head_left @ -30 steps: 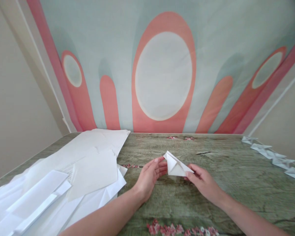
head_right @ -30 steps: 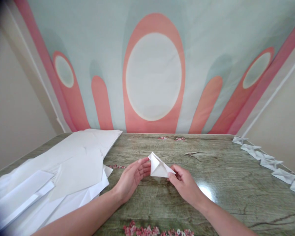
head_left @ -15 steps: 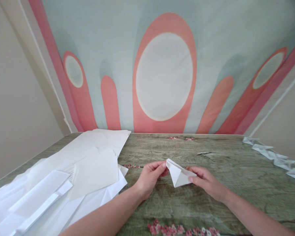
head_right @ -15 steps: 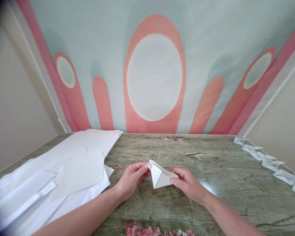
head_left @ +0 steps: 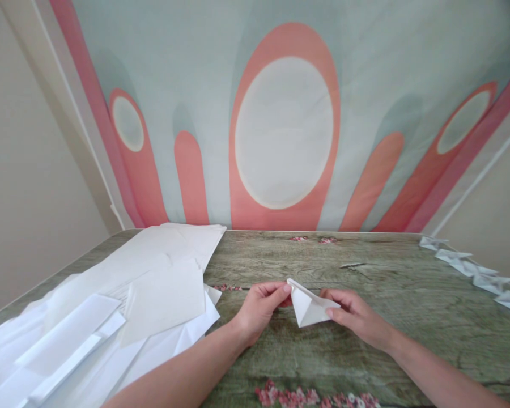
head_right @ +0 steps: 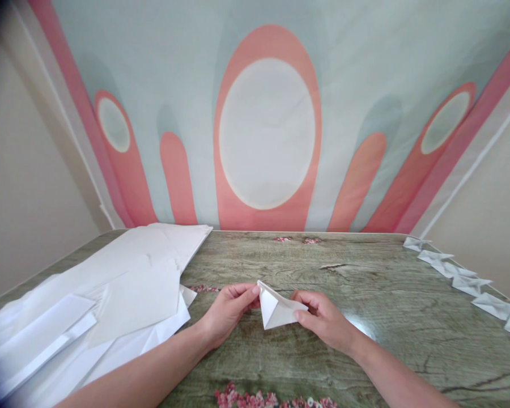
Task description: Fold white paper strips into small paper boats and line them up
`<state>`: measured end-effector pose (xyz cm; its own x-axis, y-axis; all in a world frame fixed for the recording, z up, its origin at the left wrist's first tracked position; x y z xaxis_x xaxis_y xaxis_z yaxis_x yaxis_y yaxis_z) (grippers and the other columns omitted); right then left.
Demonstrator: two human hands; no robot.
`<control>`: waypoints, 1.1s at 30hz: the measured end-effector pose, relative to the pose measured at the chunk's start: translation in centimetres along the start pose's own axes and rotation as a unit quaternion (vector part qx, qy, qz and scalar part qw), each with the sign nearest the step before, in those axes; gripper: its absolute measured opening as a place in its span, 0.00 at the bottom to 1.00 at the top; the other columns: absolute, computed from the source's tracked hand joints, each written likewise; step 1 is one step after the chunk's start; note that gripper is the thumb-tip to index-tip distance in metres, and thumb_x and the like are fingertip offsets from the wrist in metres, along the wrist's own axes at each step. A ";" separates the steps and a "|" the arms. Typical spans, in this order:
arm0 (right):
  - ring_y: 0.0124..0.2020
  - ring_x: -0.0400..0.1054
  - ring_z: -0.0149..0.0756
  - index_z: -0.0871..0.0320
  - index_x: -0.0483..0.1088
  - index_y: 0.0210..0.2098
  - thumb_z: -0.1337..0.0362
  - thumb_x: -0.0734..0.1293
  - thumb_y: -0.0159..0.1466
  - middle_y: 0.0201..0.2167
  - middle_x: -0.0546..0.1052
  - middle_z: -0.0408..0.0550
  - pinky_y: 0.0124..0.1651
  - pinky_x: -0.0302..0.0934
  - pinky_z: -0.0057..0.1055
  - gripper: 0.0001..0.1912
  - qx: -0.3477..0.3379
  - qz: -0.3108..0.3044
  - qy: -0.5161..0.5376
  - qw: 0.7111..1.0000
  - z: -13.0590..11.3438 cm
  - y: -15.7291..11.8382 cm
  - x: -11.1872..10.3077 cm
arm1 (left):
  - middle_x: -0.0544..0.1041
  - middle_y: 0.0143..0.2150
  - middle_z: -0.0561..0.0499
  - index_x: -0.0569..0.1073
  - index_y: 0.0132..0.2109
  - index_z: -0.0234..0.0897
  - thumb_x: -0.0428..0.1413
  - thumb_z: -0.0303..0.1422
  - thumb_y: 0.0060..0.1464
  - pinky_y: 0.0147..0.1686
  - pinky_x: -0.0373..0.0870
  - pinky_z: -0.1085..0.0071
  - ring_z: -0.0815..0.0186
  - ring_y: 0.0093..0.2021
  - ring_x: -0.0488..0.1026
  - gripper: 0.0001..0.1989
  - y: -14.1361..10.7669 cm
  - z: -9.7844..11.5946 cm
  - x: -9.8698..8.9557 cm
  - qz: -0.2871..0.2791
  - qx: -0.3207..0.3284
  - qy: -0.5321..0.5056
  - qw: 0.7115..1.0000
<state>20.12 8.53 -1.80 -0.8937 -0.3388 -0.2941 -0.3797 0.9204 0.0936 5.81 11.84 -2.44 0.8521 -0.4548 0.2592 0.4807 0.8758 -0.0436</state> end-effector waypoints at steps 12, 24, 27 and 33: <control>0.28 0.56 0.32 0.58 0.61 0.27 0.50 0.60 0.60 0.25 0.63 0.42 0.30 0.53 0.27 0.16 0.009 0.031 -0.042 0.999 0.1 0.0 -0.1 | 0.75 0.26 0.50 0.76 0.29 0.31 0.61 0.45 0.44 0.32 0.65 0.73 0.68 0.27 0.68 0.18 -0.3 0.5 -1.1 0.097 0.021 0.038 0.994; 0.26 0.57 0.30 0.59 0.64 0.24 0.51 0.60 0.62 0.22 0.64 0.39 0.29 0.52 0.25 0.18 0.009 0.054 -0.126 0.991 -0.4 0.0 0.1 | 0.71 0.27 0.52 0.71 0.31 0.33 0.55 0.45 0.50 0.33 0.64 0.73 0.67 0.30 0.66 0.17 -0.4 0.8 -1.3 0.111 0.071 0.092 0.987; 0.26 0.56 0.30 0.58 0.62 0.24 0.52 0.59 0.62 0.21 0.62 0.39 0.29 0.51 0.26 0.18 0.010 0.056 -0.137 0.989 -0.3 0.0 0.0 | 0.71 0.28 0.52 0.71 0.31 0.33 0.53 0.46 0.52 0.33 0.63 0.74 0.67 0.30 0.66 0.18 -0.2 0.9 -0.9 0.087 0.070 0.136 0.984; 0.26 0.55 0.30 0.58 0.61 0.24 0.53 0.59 0.63 0.22 0.61 0.39 0.30 0.51 0.26 0.17 0.012 0.049 -0.135 0.990 -0.5 -0.1 0.3 | 0.65 0.24 0.55 0.67 0.27 0.35 0.51 0.44 0.54 0.28 0.58 0.75 0.69 0.27 0.61 0.17 -0.5 1.3 -1.0 0.088 0.088 0.195 0.973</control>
<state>19.81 8.25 -1.42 -0.8284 -0.1853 -0.5286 -0.2855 0.9516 0.1138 4.46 12.10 -1.48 0.9480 -0.2926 -0.1254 0.3074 0.9438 0.1212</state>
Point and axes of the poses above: each hand's wrist, its own y-axis towards the middle knuckle, its own x-axis out of the palm, z = x × y, the point moved 9 cm from there along y, towards the middle knuckle
